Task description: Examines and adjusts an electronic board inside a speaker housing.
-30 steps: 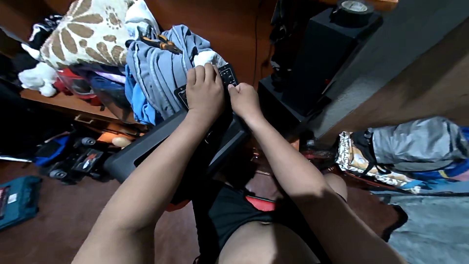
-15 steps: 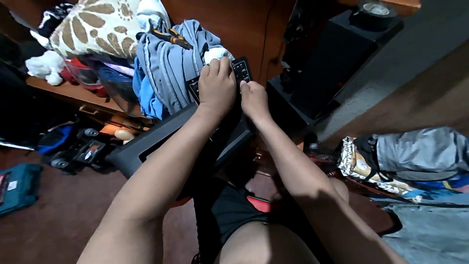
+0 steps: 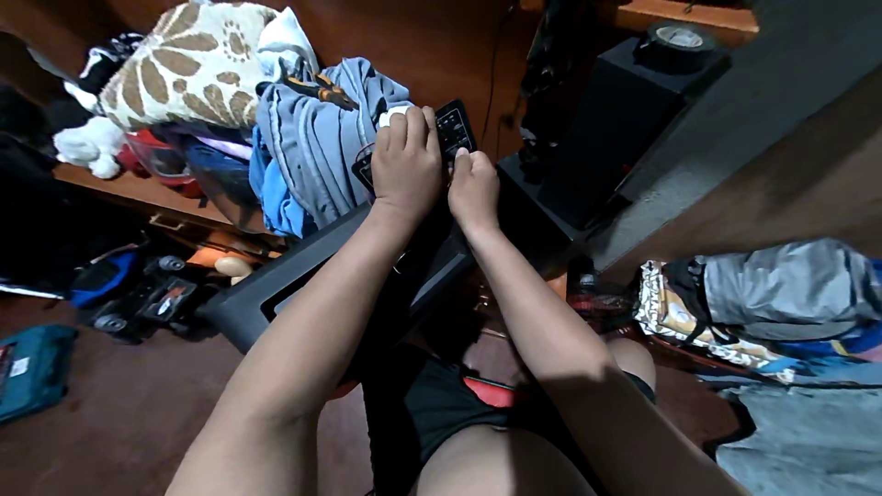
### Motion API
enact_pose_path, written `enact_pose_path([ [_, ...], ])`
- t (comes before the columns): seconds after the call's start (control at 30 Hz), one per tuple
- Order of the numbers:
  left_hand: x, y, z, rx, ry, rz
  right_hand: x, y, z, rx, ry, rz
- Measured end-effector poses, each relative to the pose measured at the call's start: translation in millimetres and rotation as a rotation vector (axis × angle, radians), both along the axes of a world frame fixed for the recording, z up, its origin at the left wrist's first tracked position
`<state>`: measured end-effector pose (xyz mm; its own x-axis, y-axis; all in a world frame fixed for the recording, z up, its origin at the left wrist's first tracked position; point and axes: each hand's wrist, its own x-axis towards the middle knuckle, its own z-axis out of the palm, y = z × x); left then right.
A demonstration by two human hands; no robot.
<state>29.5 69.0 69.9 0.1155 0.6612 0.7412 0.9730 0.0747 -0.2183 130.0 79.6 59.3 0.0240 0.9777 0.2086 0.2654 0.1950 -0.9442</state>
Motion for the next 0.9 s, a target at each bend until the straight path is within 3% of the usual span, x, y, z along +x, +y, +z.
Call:
enact_pose_path([
  [0.1, 5.9, 2.1, 1.8, -0.014, -0.023, 0.044, -7.6, -10.6, -3.8, 0.054, 0.031, -0.077],
  [0.27, -15.0, 10.7, 24.6, -0.174, -0.189, 0.152, -8.4, -25.4, -22.0, 0.345, 0.054, -0.090],
  [0.47, -31.2, -2.0, 52.8, -0.215, -0.305, 0.057, 52.8, 9.8, -12.8, 0.258, -0.191, -0.071],
  [0.6, -43.6, -2.2, 77.6, -0.154, -0.423, 0.002, 77.9, 11.8, -38.1, 0.181, -0.413, -0.132],
  [0.77, -52.9, 9.2, 104.0, -0.041, -0.586, -0.150, 85.0, 0.9, -67.5, -0.015, -0.554, -0.032],
  [0.9, -70.9, 30.0, 115.1, -0.001, -0.884, -0.341, 87.8, -3.2, -84.7, -0.128, -0.590, 0.032],
])
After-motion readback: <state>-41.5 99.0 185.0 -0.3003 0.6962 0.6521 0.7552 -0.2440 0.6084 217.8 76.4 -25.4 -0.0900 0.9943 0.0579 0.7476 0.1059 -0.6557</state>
